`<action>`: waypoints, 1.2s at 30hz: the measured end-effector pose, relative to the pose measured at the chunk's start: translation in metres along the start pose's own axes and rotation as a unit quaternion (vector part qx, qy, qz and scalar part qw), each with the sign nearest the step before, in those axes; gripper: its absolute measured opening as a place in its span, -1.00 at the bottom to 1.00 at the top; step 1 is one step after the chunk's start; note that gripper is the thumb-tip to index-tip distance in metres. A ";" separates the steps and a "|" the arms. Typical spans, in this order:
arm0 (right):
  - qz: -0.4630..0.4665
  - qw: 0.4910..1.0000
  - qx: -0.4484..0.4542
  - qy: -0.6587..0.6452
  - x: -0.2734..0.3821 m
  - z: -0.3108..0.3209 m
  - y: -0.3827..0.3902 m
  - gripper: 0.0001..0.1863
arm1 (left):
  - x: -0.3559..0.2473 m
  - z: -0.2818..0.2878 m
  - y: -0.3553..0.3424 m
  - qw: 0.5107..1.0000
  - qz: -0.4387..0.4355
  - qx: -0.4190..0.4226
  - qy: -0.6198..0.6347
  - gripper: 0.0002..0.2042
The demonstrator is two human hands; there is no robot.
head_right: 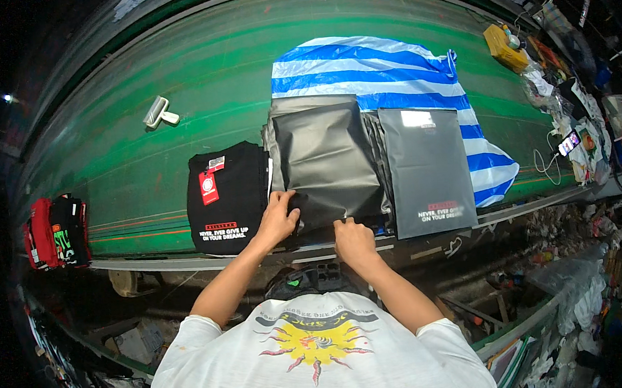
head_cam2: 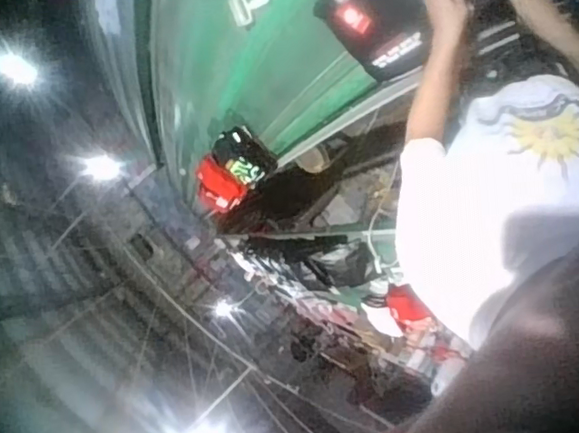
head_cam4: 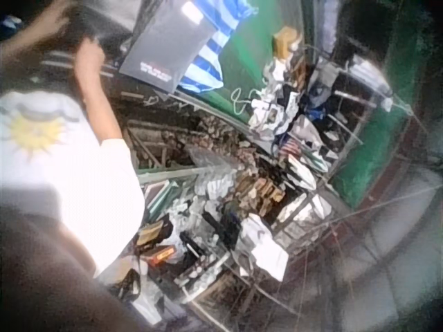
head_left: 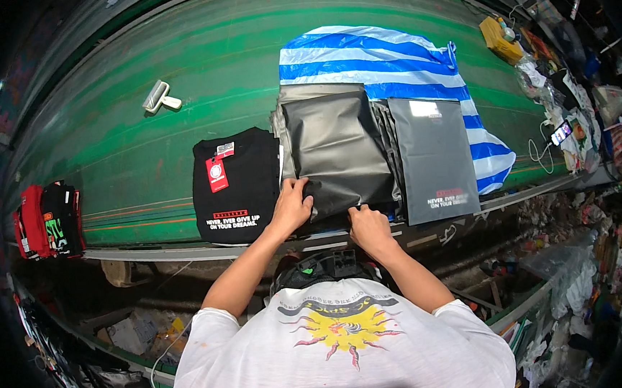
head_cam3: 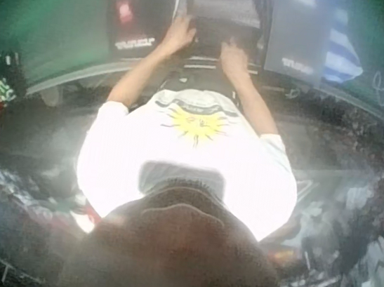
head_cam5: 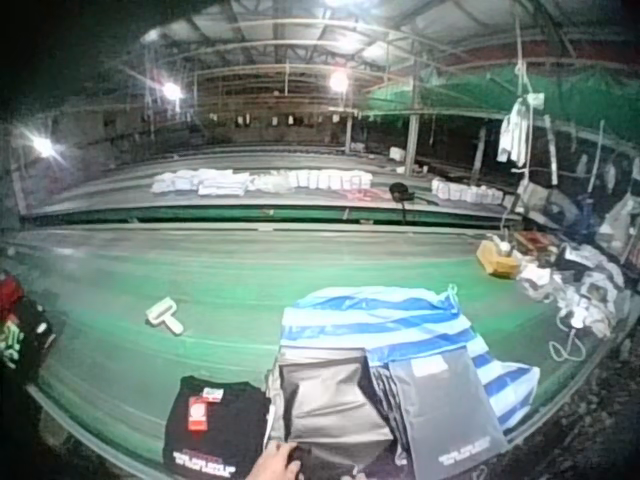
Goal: The person folds t-shirts and places them into plastic shipping bags on a green workbench. They handle red and black shirts one at a time, seal each bag, and set the packaged items aside.
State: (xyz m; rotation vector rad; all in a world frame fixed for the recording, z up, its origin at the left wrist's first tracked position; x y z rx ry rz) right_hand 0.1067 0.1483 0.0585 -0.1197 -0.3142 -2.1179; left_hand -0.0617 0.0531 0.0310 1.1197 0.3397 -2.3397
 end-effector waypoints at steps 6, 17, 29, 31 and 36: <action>-0.052 0.998 0.012 -0.019 -0.017 0.051 0.002 -0.66 | -0.005 -0.004 0.007 0.996 0.024 0.033 -0.075 -0.55; -0.095 0.987 -0.071 -0.105 -0.079 0.034 0.012 -0.76 | -0.008 -0.016 0.016 0.996 0.044 0.040 -0.060 -0.54; 0.363 0.711 -0.450 -0.400 -0.105 0.375 0.119 -0.30 | 0.006 -0.037 0.048 0.985 0.025 -0.159 -0.054 -0.58; 0.423 0.645 -0.465 -0.434 -0.115 0.418 0.144 -0.16 | 0.000 -0.035 0.049 0.980 0.053 -0.183 -0.060 -0.61; 0.317 0.217 -0.621 -0.683 -0.146 0.423 0.143 0.05 | 0.009 -0.038 0.057 0.969 0.096 -0.222 -0.050 -0.64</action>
Point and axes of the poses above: each hand's wrist, its own y-axis away from the middle knuckle, its own z-axis out of the back of the hand, x = y × z, the point moved 8 cm from there along -y, towards the middle knuckle, and after that the axes turned 6 degrees about y, right-handed, at the moved point
